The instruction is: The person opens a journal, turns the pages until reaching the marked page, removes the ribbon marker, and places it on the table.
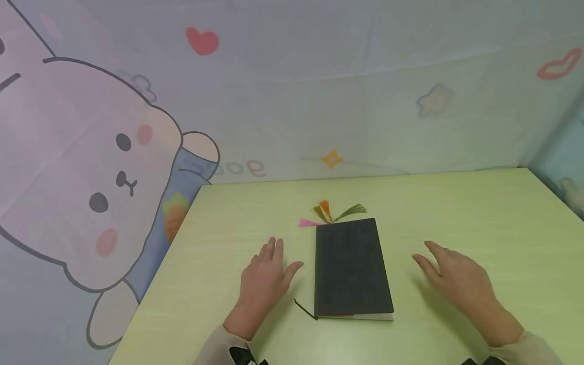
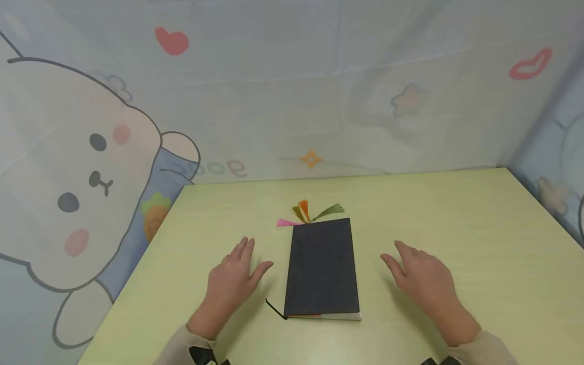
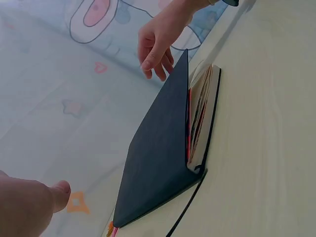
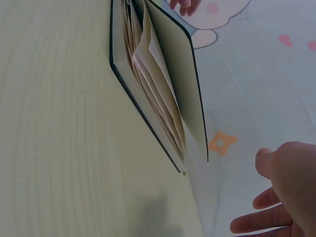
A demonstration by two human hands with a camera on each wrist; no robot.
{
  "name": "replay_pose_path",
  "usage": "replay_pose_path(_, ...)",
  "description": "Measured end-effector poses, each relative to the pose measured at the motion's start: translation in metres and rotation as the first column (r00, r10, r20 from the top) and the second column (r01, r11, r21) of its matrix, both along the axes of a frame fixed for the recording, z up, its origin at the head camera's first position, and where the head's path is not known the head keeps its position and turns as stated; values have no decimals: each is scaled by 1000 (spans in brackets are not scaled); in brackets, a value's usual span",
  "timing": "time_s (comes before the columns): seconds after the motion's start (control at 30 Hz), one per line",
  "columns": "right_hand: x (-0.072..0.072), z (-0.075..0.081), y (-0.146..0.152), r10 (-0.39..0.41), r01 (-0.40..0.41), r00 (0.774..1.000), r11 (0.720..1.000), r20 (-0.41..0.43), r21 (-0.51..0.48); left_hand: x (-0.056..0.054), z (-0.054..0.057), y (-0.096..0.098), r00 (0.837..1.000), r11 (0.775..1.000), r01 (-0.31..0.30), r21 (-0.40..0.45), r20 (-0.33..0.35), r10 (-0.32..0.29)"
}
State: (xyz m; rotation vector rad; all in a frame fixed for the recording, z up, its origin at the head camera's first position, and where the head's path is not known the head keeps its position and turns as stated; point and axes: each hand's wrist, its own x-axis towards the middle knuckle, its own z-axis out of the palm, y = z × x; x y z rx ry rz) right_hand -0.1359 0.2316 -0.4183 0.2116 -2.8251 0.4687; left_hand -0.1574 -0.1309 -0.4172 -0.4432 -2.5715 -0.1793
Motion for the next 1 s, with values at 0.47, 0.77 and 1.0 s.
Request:
replay_pose_path(0.47,5,-9,-20,76,-76,997,997,-12,-10,8,-6,15,963,987,148,-61,-216,-158)
replay_pose_path(0.77,4,-18,-33,157,-158,981,987,-114,3,12,-11,26,947,965,239,-112,-191,-257)
replay_pose_path(1.0,4,-22,-42,221,-220,963,975,-152,24,19,-15,38,937,945,298,-133,-147,-317)
